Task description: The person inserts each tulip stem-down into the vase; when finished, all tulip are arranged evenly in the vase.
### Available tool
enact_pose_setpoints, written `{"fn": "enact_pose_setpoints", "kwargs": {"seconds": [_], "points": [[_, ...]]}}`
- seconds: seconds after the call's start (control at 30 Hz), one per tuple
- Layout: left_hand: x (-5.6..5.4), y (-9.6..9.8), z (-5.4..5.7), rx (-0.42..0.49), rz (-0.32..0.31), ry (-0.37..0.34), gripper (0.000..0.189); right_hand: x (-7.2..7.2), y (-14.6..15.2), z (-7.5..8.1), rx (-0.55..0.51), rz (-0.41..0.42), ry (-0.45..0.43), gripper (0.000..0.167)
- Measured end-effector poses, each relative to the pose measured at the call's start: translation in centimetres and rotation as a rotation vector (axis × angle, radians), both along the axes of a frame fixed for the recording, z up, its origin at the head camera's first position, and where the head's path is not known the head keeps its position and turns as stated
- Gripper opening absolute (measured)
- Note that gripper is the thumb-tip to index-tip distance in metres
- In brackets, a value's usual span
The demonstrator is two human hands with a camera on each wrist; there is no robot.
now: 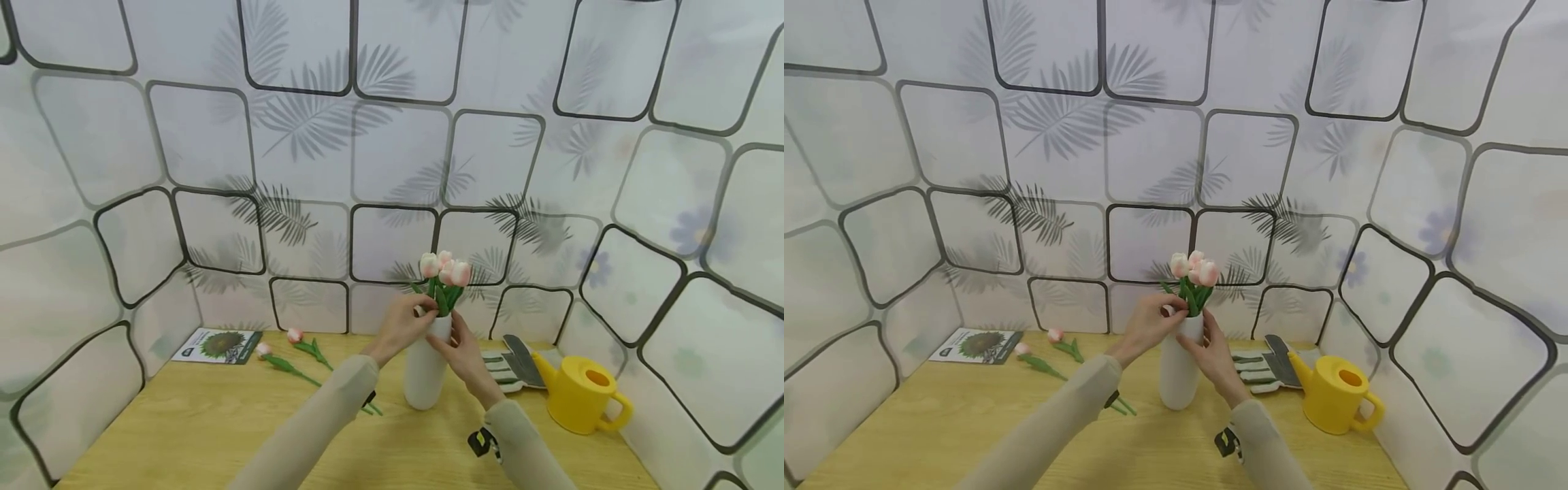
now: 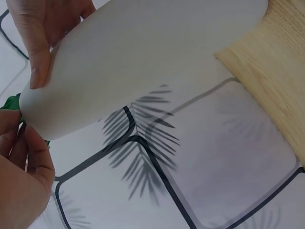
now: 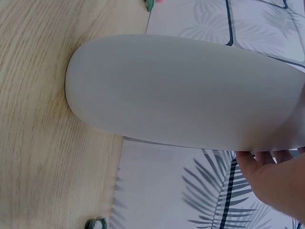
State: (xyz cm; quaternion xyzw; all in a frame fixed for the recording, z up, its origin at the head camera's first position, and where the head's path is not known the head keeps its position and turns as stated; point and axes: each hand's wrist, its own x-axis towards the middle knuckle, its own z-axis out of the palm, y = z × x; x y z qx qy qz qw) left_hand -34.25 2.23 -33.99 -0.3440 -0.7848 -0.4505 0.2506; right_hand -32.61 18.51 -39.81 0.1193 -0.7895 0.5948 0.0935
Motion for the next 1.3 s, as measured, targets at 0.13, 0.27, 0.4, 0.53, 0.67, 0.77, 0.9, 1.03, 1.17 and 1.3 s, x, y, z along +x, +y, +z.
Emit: {"fn": "enact_pose_setpoints", "kwargs": {"seconds": [0.13,0.27,0.4,0.53,0.67,0.77,0.9,1.03,1.17,1.3], "points": [[0.0,-0.6,-0.1,0.039,-0.001,-0.017,0.006,-0.2,0.0,-0.1,-0.003,-0.011,0.007,0.081],[0.0,-1.5,-0.4,0.097,0.000,-0.038,0.007,-0.5,-0.1,-0.1,0.002,-0.017,0.008,0.082],[-0.3,-2.7,-0.9,0.133,0.020,-0.068,0.009,-0.5,-0.2,-0.1,0.006,-0.018,0.001,0.082],[-0.6,-4.2,-1.6,0.179,0.042,-0.106,0.008,0.5,-0.5,1.3,0.004,-0.011,-0.027,0.081],[-1.1,-5.5,-2.6,0.238,0.058,-0.158,0.006,2.0,-0.9,2.8,0.006,-0.002,-0.052,0.079],[-1.1,-6.4,-3.3,0.264,0.075,-0.196,0.007,2.3,-1.0,2.9,0.006,0.004,-0.051,0.079],[0.0,-7.7,-3.3,0.276,0.085,-0.249,0.008,2.5,-0.8,3.0,0.007,0.007,-0.049,0.078],[0.7,-9.4,-3.6,0.285,0.076,-0.300,0.010,2.6,-0.8,3.0,0.011,0.007,-0.044,0.077],[-0.6,-11.4,-5.8,0.306,0.076,-0.389,0.011,2.6,-0.8,3.0,0.016,0.000,-0.050,0.078],[-1.6,-13.3,-7.9,0.290,0.104,-0.455,0.014,2.6,-0.9,2.9,0.016,-0.004,-0.058,0.078]]}}
